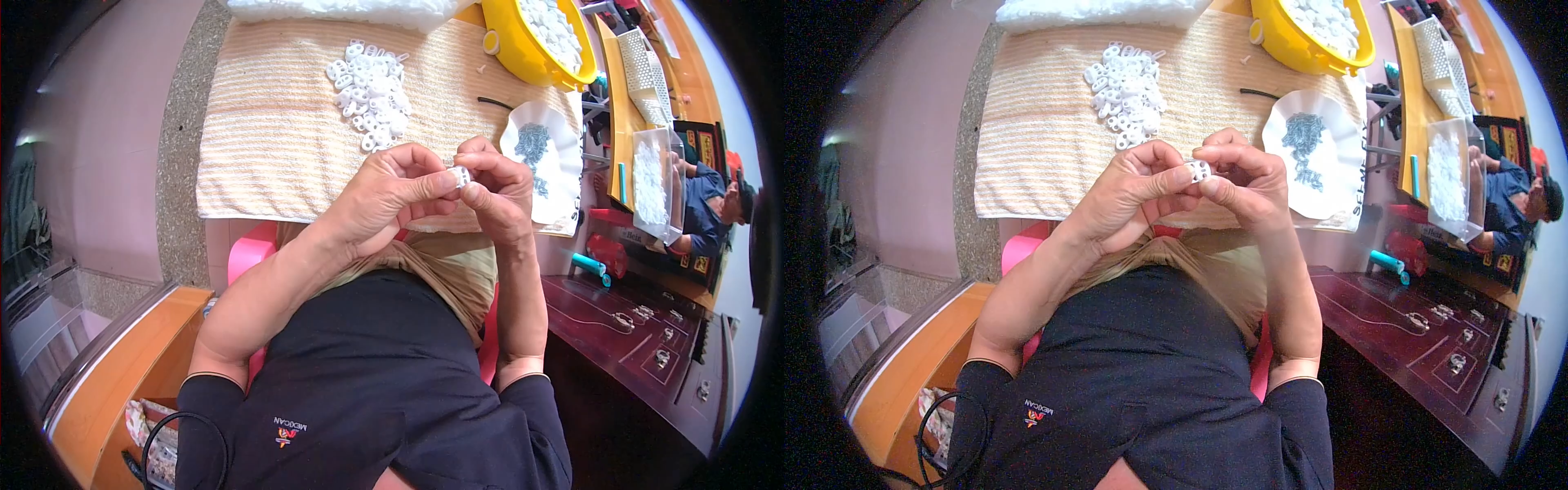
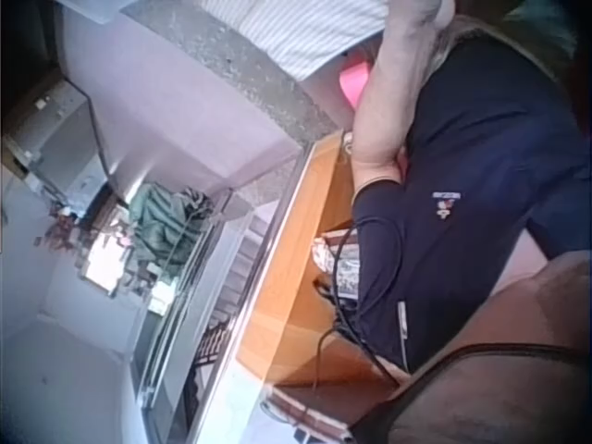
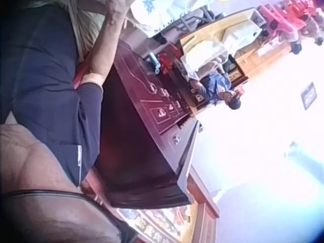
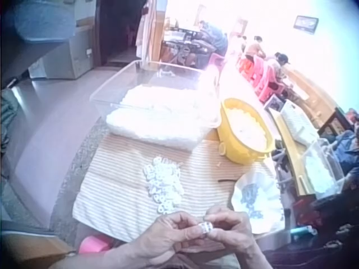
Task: Inserting small metal beads into white plastic components.
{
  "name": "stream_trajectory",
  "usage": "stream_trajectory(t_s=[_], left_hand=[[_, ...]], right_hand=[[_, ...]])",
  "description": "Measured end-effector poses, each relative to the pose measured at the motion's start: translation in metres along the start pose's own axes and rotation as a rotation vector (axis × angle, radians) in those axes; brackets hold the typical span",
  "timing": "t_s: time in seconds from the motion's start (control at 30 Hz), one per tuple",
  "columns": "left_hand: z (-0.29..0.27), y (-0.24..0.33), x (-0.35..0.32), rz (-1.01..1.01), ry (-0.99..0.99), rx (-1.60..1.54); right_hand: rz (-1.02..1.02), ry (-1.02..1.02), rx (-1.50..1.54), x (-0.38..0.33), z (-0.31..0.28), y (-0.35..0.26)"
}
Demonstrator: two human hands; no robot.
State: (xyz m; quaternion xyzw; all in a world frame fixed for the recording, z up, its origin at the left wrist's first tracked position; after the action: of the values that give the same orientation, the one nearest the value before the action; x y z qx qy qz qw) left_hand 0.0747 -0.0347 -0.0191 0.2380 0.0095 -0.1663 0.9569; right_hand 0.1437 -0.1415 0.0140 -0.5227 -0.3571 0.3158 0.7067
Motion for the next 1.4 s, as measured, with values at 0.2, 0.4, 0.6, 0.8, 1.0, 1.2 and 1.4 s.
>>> stream_trajectory(t_s=[0.2, 0.4, 0.6, 0.8, 1.0, 1.2, 1.4], left_hand=[[0.004, 0.003, -0.002, 0.012, -0.025, -0.028], [0.007, 0.004, -0.003, 0.05, -0.033, -0.011], [0.007, 0.005, -0.004, 0.077, -0.036, 0.032], [0.007, 0.002, -0.002, 0.072, -0.035, 0.011], [0.004, 0.001, -0.001, 0.035, -0.005, -0.005], [0.006, -0.001, -0.002, 0.005, -0.004, -0.065], [-0.002, 0.0, 0.0, 0.05, 0.048, 0.019]], right_hand=[[0.002, 0.01, -0.001, 0.0, 0.003, -0.001], [0.05, 0.048, -0.027, 0.0, 0.011, -0.005], [-0.01, -0.028, -0.129, 0.002, 0.016, -0.011], [-0.019, -0.022, -0.089, 0.002, 0.016, -0.01], [0.08, -0.001, -0.074, 0.003, 0.011, -0.011], [0.127, 0.0, -0.168, 0.007, 0.009, -0.025], [0.059, 0.353, -0.617, 0.03, -0.052, -0.086]])
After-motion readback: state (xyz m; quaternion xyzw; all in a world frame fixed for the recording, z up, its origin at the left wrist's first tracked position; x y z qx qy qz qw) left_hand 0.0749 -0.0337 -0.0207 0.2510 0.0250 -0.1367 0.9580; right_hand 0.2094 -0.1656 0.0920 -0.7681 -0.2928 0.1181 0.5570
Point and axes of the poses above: each hand's wrist, its own x-axis towards the middle knuckle, its own z-axis out of the palm, y = z × x, the point moved 7 cm from there along x, towards the middle knuckle, and after that the axes turned 11 degrees about -y, right-handed, at the moved point
